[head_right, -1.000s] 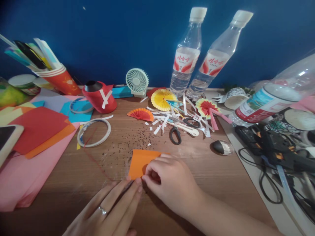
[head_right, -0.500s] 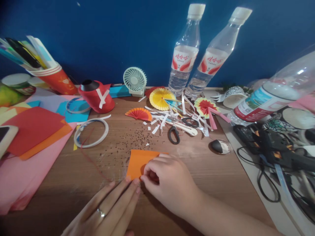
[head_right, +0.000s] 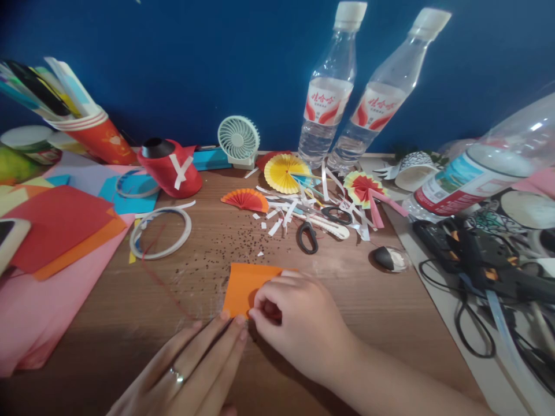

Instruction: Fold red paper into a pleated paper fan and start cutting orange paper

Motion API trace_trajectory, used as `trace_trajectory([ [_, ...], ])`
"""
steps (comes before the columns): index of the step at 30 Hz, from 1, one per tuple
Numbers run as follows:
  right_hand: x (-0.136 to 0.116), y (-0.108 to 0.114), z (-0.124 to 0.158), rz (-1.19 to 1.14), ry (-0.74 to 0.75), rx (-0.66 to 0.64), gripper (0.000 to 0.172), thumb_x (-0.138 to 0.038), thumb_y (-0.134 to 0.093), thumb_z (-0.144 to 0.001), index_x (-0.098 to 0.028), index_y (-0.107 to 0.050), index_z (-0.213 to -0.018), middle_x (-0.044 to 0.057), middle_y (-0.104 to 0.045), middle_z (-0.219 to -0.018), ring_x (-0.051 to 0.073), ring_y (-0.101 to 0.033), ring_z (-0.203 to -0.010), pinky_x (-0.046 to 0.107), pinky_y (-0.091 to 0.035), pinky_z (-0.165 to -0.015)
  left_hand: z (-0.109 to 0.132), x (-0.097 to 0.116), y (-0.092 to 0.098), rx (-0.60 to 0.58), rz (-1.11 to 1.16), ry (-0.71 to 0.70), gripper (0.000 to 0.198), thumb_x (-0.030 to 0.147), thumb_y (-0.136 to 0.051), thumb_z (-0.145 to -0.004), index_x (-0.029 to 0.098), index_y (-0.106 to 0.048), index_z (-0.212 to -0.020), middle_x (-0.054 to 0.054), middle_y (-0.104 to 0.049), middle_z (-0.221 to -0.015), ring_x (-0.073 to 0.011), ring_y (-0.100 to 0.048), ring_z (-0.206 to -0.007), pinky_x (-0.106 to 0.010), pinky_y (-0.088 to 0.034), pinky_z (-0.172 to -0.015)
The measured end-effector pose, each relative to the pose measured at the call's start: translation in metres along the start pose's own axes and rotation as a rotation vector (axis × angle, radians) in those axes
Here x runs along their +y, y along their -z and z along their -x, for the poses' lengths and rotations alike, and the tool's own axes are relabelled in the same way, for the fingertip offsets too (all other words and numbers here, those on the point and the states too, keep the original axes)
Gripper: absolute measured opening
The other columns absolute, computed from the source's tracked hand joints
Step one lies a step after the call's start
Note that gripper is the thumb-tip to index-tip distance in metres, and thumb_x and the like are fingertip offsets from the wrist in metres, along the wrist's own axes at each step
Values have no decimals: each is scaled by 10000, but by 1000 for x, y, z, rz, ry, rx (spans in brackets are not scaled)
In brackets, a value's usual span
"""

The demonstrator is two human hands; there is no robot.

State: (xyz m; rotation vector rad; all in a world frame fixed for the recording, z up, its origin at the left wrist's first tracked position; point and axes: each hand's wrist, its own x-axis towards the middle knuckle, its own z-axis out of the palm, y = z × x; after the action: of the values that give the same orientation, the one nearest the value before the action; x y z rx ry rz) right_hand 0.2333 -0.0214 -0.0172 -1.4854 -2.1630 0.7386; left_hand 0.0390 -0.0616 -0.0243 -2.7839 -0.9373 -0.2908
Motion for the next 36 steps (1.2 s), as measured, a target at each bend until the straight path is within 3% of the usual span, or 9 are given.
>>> trace_trajectory([
  [7, 0, 0, -2, 0, -1, -16, 141, -166, -592, -724, -199, -540, -597, -34, -535, -554, 118, -464, -571, 242, -325, -549, -2, -1, 1, 9, 46, 10, 373, 371, -430, -836, 167, -574, -1112, -30, -603, -1147, -196, -449, -1069, -353, -223, -987],
  [13, 0, 2, -1, -35, -14, -30, 134, -162, -617, -718, -198, -545, -611, -39, -545, -575, 113, -477, -589, 233, -329, -553, -4, -6, -2, 41, 158, 71, 411, 400, -470, -800, 149, -574, -1108, -11, -613, -1123, -156, -461, -1054, -288, -195, -1026],
  [20, 2, 6, -2, -67, -27, -67, 138, -165, -632, -719, -188, -534, -626, -44, -531, -593, 100, -469, -589, 215, -328, -548, -5, -4, 3, -9, 153, 102, 379, 366, -454, -816, 172, -561, -1124, 7, -625, -1107, -139, -493, -1034, -311, -184, -1036],
  [27, 2, 6, 0, -113, 20, -83, 92, -182, -646, -717, -198, -560, -688, -36, -570, -640, 112, -492, -631, 221, -341, -583, -1, -3, 0, 57, 57, 98, 321, 332, -482, -800, 154, -621, -1027, -33, -654, -1030, -173, -524, -974, -330, -229, -1004],
  [36, 6, 15, -2, -126, 3, -144, 84, -148, -648, -693, -193, -577, -690, -35, -584, -664, 97, -509, -626, 205, -374, -573, -1, -2, -3, 44, 64, 117, 343, 367, -474, -803, 186, -593, -1070, -23, -656, -1008, -171, -539, -934, -360, -277, -946],
])
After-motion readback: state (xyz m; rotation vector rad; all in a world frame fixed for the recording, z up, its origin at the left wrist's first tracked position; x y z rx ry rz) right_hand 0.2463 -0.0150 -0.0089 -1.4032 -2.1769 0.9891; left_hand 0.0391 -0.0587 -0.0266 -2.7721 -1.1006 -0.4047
